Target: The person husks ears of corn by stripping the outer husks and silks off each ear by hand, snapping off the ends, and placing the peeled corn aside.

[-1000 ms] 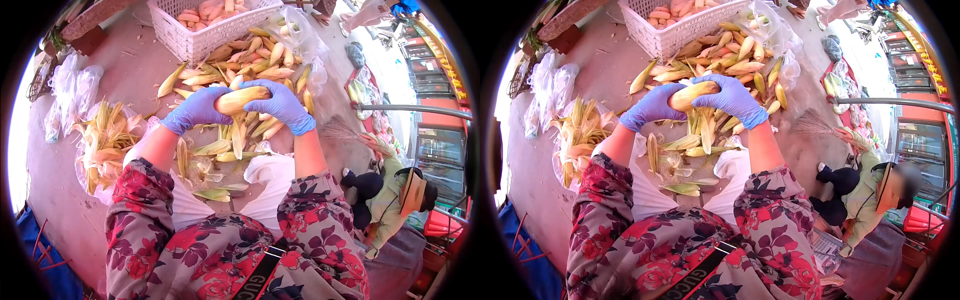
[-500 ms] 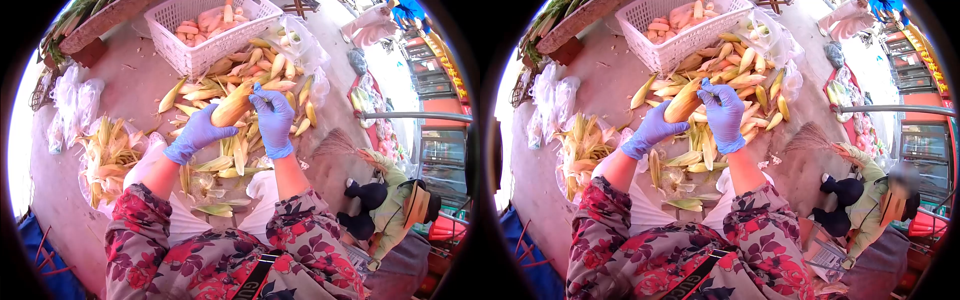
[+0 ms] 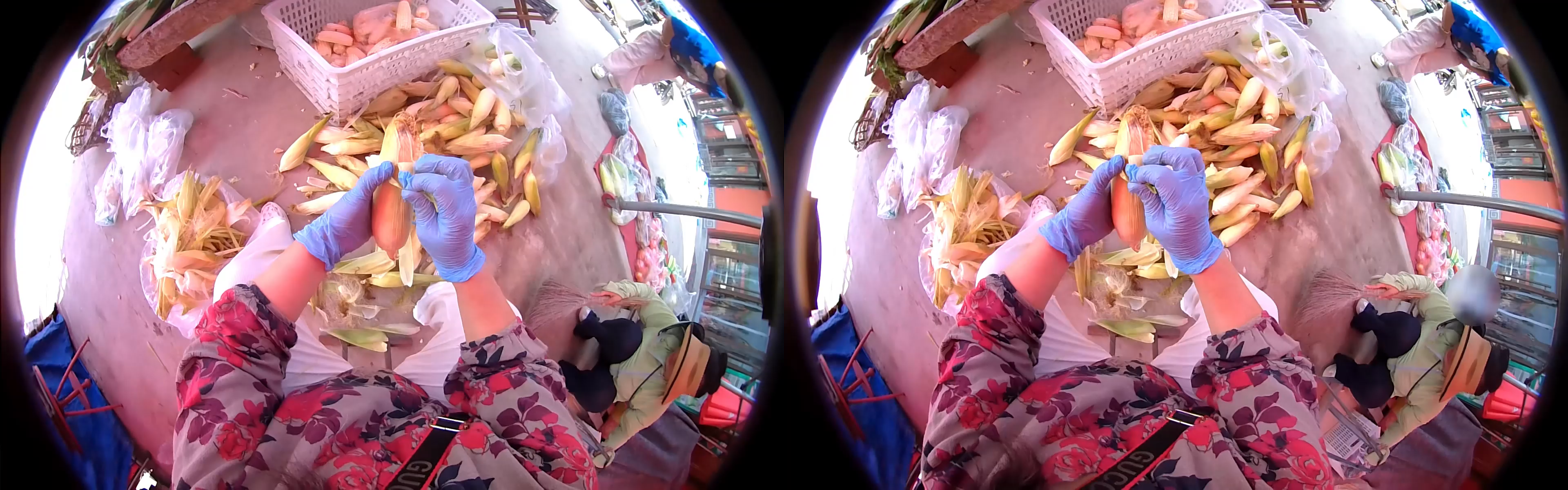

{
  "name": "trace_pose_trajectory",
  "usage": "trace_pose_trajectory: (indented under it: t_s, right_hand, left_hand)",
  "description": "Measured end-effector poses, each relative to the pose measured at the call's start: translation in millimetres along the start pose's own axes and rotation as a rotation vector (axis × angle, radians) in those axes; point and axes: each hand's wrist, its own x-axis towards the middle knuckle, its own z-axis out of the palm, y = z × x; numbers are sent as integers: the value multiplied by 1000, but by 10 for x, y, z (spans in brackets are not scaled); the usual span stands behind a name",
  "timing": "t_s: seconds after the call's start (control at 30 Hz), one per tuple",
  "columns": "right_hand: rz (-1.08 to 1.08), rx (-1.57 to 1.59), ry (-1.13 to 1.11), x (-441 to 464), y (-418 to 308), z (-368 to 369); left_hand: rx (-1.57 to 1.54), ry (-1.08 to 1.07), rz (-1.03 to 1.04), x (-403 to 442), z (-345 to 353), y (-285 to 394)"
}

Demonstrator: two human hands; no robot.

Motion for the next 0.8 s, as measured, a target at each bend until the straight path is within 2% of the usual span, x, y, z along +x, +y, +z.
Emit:
trace_pose_trajectory:
  t_s: [0.1, 0.13, 0.23, 0.27, 0.37, 0.43, 0.67, 0.77, 0.8]
  right_hand:
    - [93, 181, 81, -31, -17, 51]
    - [232, 220, 72, -108, 3, 71]
    - [172, 130, -7, -165, -45, 205]
    - [125, 141, -9, -181, -51, 257]
    - [233, 269, -123, -147, -250, 272]
    - [139, 276, -238, -144, -375, 237]
    - [94, 389, -406, -205, -754, -31]
    - [511, 699, -260, -370, -730, -46]
    - [686, 610, -197, -428, -622, -21]
  left_hand:
    - [206, -51, 34, 18, -48, 39]
    - [234, -51, 82, 62, -41, 44]
    - [317, -38, 236, 93, 1, 48]
    - [258, 9, 274, 90, 43, 25]
    - [-58, -65, 146, 190, -181, 207]
    - [31, 330, 262, 104, 3, 404]
    - [-117, 253, 265, 25, -396, 861]
    - [-71, 64, 268, 17, -372, 844]
    - [-55, -10, 267, -21, -286, 853]
